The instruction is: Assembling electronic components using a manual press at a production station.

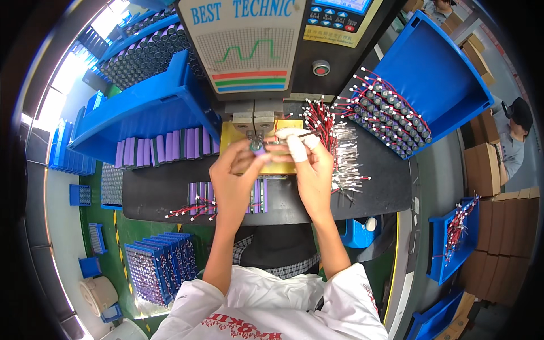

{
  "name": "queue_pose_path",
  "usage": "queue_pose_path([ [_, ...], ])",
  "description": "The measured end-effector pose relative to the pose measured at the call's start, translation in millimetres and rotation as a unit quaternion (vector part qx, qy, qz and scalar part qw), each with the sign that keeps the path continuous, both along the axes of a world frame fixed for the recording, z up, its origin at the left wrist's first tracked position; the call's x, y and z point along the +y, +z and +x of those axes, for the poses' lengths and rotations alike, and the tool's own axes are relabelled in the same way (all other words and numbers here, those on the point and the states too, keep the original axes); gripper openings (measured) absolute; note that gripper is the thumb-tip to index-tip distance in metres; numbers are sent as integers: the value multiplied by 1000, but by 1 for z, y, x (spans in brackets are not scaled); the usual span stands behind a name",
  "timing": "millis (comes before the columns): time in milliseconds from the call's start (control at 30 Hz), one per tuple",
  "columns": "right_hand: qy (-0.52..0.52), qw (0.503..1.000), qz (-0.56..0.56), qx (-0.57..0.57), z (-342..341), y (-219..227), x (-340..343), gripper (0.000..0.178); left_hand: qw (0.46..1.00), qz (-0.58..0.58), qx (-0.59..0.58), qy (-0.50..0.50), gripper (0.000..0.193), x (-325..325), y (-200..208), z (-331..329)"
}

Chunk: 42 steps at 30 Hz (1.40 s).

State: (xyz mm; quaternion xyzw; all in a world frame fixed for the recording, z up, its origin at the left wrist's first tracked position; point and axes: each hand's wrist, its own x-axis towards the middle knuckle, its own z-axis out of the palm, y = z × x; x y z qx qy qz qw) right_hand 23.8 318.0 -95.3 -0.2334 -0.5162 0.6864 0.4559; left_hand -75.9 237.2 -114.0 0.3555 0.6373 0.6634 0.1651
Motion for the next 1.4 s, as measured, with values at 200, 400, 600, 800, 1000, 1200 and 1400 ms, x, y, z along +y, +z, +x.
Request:
queue_pose_path([
  [200,38,971,133,-197,20,8,0,19,995,-27,88,-49,35,-28,2,30],
  [400,140,971,16,-192,21,21,-13,19,929,130,343,41,39,-32,-24,28],
  [600,61,952,180,-241,28,35,-16,20,973,14,-220,-76,29,-30,-9,14],
  [800,58,943,208,-254,31,37,-17,22,899,-47,-306,-309,36,-30,16,-12],
  [1000,-5,931,281,-233,27,21,-26,37,922,-51,-275,-268,35,-26,18,-12],
  [1200,-49,831,488,-262,26,10,-19,46,986,19,-125,-112,29,-10,13,3],
  [1400,-71,768,552,-318,21,16,-11,51,999,34,26,28,22,5,-6,9],
])
